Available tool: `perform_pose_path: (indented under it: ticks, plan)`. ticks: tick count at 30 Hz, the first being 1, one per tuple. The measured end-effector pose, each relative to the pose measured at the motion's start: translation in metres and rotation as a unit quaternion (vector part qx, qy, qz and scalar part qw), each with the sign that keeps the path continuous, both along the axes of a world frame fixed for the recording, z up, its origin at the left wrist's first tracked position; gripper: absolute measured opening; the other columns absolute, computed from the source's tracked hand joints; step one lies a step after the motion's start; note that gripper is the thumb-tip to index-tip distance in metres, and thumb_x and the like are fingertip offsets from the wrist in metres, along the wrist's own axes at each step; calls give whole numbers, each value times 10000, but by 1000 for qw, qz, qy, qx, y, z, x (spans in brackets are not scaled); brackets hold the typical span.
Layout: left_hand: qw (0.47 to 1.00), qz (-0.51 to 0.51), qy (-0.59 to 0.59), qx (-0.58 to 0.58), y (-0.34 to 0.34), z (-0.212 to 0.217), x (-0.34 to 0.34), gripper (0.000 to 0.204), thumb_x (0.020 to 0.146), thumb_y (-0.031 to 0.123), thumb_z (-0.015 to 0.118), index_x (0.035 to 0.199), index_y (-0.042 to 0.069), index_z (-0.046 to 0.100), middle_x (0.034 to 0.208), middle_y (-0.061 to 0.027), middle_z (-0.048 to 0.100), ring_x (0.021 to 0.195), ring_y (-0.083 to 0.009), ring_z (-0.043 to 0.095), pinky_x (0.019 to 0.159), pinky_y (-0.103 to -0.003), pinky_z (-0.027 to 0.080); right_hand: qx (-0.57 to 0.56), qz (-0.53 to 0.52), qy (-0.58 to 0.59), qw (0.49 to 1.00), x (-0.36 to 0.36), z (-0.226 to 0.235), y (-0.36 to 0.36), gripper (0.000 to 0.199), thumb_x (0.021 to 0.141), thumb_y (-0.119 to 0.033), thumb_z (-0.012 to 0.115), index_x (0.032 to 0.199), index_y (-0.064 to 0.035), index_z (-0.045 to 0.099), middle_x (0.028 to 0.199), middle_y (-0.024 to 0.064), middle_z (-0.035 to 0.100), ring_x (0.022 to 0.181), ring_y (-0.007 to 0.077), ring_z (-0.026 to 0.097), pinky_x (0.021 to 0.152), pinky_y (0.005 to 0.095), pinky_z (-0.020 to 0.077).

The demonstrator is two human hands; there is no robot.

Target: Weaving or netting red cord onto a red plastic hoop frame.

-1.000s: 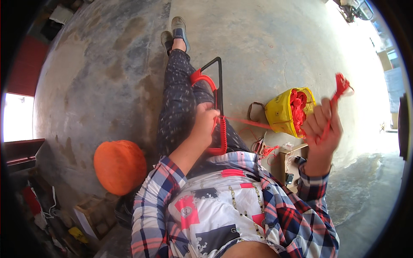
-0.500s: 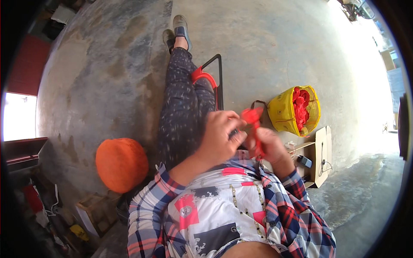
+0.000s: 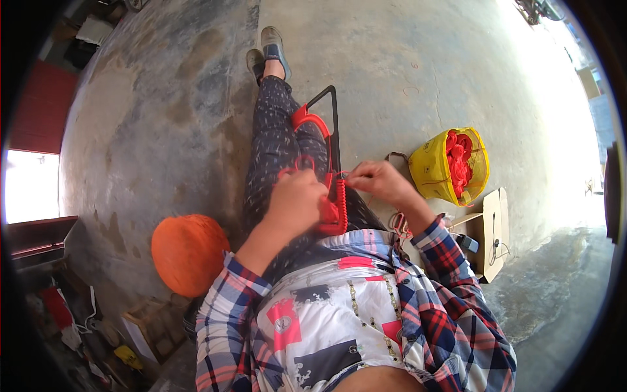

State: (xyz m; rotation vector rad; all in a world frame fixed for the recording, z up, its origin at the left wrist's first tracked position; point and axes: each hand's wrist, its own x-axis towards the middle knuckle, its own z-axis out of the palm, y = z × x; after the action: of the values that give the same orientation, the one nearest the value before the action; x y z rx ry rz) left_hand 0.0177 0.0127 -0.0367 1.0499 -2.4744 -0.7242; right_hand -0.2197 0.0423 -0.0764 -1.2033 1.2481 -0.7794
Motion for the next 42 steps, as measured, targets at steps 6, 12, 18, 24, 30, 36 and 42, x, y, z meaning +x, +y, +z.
perform_pose_path:
  ticks: [6, 12, 18, 24, 30, 36, 42]
  plan:
    - [985, 136, 63, 85, -1, -21, -30, 197, 672, 14, 694, 821, 29, 567, 832, -106, 589, 812, -308, 596, 696, -377, 484, 66, 92, 20, 993, 16, 11, -7, 250, 876, -144, 634, 1049, 37, 641, 841, 82, 652, 798, 130, 606, 709, 288, 491]
    - [862, 269, 270, 333, -20, -52, -31, 281, 767, 26, 627, 1037, 6, 555, 968, -80, 605, 917, -207, 595, 843, -325, 479, 24, -121, -15, 992, -13, 57, -10, 160, 857, -161, 595, 858, -2, 612, 863, 100, 650, 717, 90, 567, 629, 258, 465]
    - [624, 148, 404, 652, -9, -54, -41, 281, 781, 18, 446, 1043, 23, 548, 918, -52, 590, 781, -123, 539, 741, -237, 452, -93, -110, -475, 868, 12, 137, 1, 150, 828, -171, 545, 743, -70, 472, 787, 141, 580, 584, 182, 493, 500, 293, 390]
    - [621, 164, 403, 652, -11, -59, -43, 257, 770, 59, 431, 994, 24, 553, 823, -19, 543, 667, -93, 460, 630, -218, 396, 41, -2, -595, 802, 36, 199, 64, 315, 752, -267, 688, 713, -52, 461, 638, 127, 508, 492, 198, 427, 433, 328, 317]
    - [634, 192, 383, 644, -8, -60, -49, 265, 764, 62, 474, 1008, 8, 566, 820, -44, 551, 664, -130, 481, 644, -236, 408, -117, 184, -655, 723, 17, 214, 39, 285, 910, -257, 624, 832, -87, 408, 604, 61, 516, 404, 135, 373, 369, 274, 239]
    - [956, 113, 248, 112, 4, -3, -48, 160, 806, 22, 615, 964, 44, 637, 759, -60, 610, 653, -170, 577, 671, -282, 488, -178, 14, -422, 889, 12, 182, 47, 246, 794, -49, 702, 870, -64, 469, 682, 96, 573, 494, 168, 470, 447, 313, 354]
    - [862, 248, 232, 376, -15, -31, -14, 138, 918, 133, 581, 856, 11, 578, 622, -26, 561, 496, -43, 461, 449, -204, 365, -225, 144, 231, 936, -5, 93, 15, 97, 799, -75, 676, 759, -14, 612, 762, 61, 615, 675, 157, 604, 614, 277, 465]
